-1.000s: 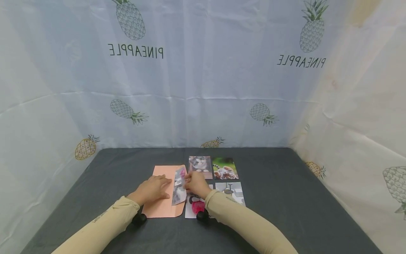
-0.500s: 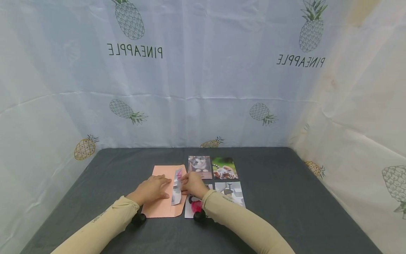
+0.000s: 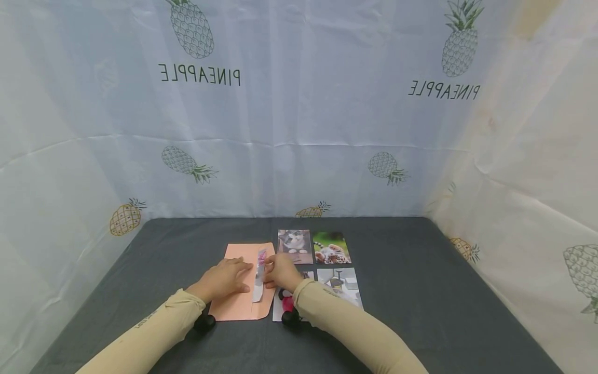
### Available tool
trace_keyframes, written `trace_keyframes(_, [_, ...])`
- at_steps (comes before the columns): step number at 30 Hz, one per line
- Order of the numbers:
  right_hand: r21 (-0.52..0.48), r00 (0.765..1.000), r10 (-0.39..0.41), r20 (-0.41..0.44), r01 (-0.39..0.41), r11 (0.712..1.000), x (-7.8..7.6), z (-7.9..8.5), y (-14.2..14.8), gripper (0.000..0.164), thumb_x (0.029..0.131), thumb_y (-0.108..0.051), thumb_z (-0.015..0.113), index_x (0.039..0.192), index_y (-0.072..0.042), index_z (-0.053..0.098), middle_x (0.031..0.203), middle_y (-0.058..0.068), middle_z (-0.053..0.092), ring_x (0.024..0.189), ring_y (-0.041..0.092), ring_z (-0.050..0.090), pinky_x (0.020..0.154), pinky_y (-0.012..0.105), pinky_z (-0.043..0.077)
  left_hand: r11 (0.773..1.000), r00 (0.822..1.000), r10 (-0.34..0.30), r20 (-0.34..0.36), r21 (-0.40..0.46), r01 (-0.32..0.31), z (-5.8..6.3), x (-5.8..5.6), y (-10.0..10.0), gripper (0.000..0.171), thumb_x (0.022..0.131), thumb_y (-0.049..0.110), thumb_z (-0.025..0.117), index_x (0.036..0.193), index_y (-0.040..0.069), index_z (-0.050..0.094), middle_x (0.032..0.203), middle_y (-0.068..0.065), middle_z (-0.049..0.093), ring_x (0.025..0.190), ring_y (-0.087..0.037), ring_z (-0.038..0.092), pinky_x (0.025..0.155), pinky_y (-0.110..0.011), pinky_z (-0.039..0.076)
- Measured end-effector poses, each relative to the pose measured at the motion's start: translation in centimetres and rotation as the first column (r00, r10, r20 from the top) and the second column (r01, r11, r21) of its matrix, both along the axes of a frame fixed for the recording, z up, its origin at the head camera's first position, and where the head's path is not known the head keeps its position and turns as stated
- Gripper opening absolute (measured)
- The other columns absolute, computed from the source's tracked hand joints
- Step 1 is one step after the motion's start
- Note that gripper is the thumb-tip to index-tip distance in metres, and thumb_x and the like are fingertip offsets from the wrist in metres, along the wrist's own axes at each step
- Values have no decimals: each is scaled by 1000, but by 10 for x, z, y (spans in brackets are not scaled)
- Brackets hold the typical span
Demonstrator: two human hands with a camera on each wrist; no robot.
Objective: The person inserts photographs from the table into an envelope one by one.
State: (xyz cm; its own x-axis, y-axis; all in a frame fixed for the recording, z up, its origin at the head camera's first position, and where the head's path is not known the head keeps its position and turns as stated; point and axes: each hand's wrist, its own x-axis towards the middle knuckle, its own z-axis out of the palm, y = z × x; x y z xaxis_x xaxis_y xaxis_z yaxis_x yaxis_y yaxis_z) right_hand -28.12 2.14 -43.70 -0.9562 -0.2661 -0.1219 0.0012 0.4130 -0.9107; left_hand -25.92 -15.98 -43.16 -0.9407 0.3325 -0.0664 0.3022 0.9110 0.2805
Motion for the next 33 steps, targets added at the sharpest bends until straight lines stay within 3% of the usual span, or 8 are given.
trace_keyframes(6, [18,1000,6,19,-6,1000,0,1,-3,44,78,14,70,121,10,61,67,8,62,53,15,64,52,27,56,1000,1000,4,4,-2,-4,0,0,0,62,80,38,76,133,12,59,144,-21,47,132,-44,42,99,-65,38])
trace_keyframes(17, [163,999,1,-51,7,987,1,6,-10,42,75,11,74,116,7,65,62,5,61,52,15,67,49,22,54,1000,1000,-5,-16,15,5,-2,0,-1,61,80,37,77,132,11,60,143,-22,48,132,-45,43,100,-63,39])
trace_keyframes(25, [163,998,21,-65,-10,987,-2,6,-13,40,77,12,71,116,9,65,61,7,64,56,17,69,49,23,54,1000,999,-19,-34,18,20,-2,0,-1,60,79,35,77,131,10,61,142,-23,49,131,-45,43,100,-62,40])
trace_keyframes(30, [176,997,21,-77,-7,984,-6,2,-14,39,75,11,73,113,7,67,61,7,63,50,14,65,46,22,53,1000,1000,-13,-20,23,13,0,1,0,60,80,35,77,132,10,60,142,-23,48,131,-46,43,99,-63,40])
trace_keyframes(33, [239,994,27,-109,0,971,-7,2,-14,39,72,7,77,110,3,70,64,5,64,45,10,59,44,21,50,1000,1000,-15,-17,21,15,0,1,0,60,80,35,77,132,10,60,142,-23,48,131,-46,43,99,-63,40])
